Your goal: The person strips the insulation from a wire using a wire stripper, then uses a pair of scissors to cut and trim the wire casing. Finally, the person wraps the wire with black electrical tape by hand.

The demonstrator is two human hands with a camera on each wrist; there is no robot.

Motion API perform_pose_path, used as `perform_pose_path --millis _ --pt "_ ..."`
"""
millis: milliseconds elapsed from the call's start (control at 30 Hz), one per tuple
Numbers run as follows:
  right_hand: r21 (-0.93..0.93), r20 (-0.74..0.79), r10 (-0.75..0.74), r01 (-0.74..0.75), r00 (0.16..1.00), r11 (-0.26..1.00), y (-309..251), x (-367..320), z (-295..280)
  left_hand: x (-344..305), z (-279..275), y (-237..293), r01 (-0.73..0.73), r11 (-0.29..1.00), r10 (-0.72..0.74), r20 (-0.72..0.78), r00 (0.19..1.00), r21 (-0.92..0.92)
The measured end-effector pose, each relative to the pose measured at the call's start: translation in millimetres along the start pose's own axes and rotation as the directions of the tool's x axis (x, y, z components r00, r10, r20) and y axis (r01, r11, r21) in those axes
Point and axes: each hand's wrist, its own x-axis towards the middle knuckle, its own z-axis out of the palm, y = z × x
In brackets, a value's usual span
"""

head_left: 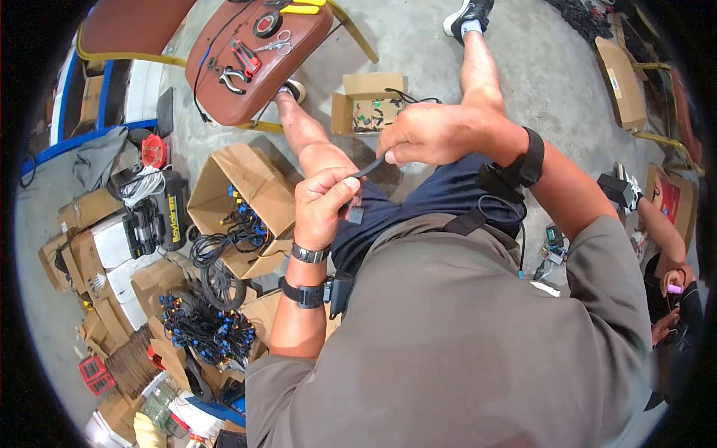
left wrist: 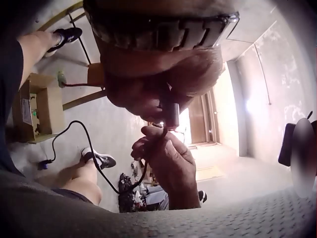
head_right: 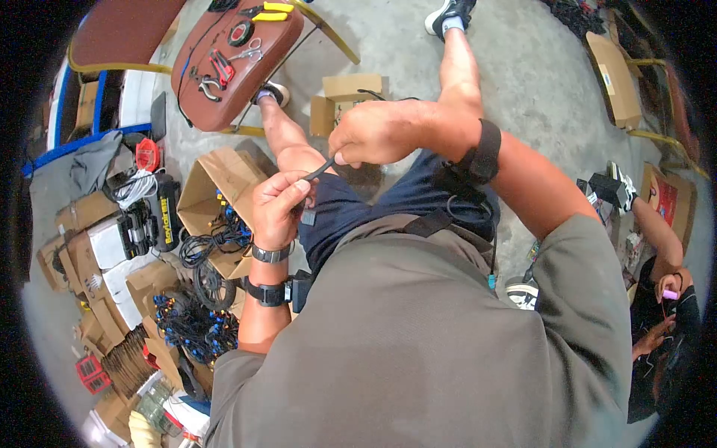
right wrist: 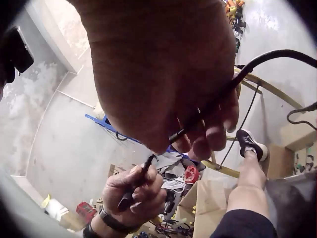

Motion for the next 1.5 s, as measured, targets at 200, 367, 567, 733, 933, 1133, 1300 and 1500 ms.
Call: perform_pose_path --millis 200,367,567,733,933,1133,1300,1500 --pt "0.323 0.294 0.007 -0.106 0.956 0.940 3.6 5.6 -3.5 -11.6 -0.5 21.6 -0.009 0.990 0.006 0.027 1.000 0.142" --pt "0.665 0.374 0.052 -0.307 0.926 0.681 11.6 -1.0 16.3 -11.1 4.5 24.4 -0.328 0.872 0.323 0.078 0.943 0.364" --pt "0.643 0.410 0.051 -0.328 0.911 0.692 7.5 -6.4 22.7 -3.5 5.0 38.6 -0.574 0.504 0.519 0.305 0.799 0.646" --pt "0.505 0.137 -0.010 -0.061 0.990 0.861 10.3 -7.3 34.3 -5.8 2.9 29.8 -0.472 0.603 0.437 0.229 0.870 0.643" --pt "-0.018 -0.224 -0.187 0.188 0.956 0.982 -1.5 -10.9 27.7 -3.1 4.7 8.0 -0.160 0.933 0.178 -0.027 0.984 0.323" --pt "-0.457 -0.283 -0.397 0.241 0.873 0.856 -12.1 -14.5 23.9 5.3 -0.4 -4.8 0.028 0.997 -0.026 0.035 0.999 -0.067" --pt "-0.717 -0.203 -0.545 0.255 0.814 0.648 -16.2 -15.2 16.5 2.4 3.6 3.3 0.093 0.976 -0.077 0.090 0.993 -0.199" --pt "-0.722 -0.260 -0.534 0.206 0.804 0.661 -12.4 -17.6 11.3 7.5 11.8 -3.7 0.068 0.930 -0.027 0.119 0.993 -0.361"
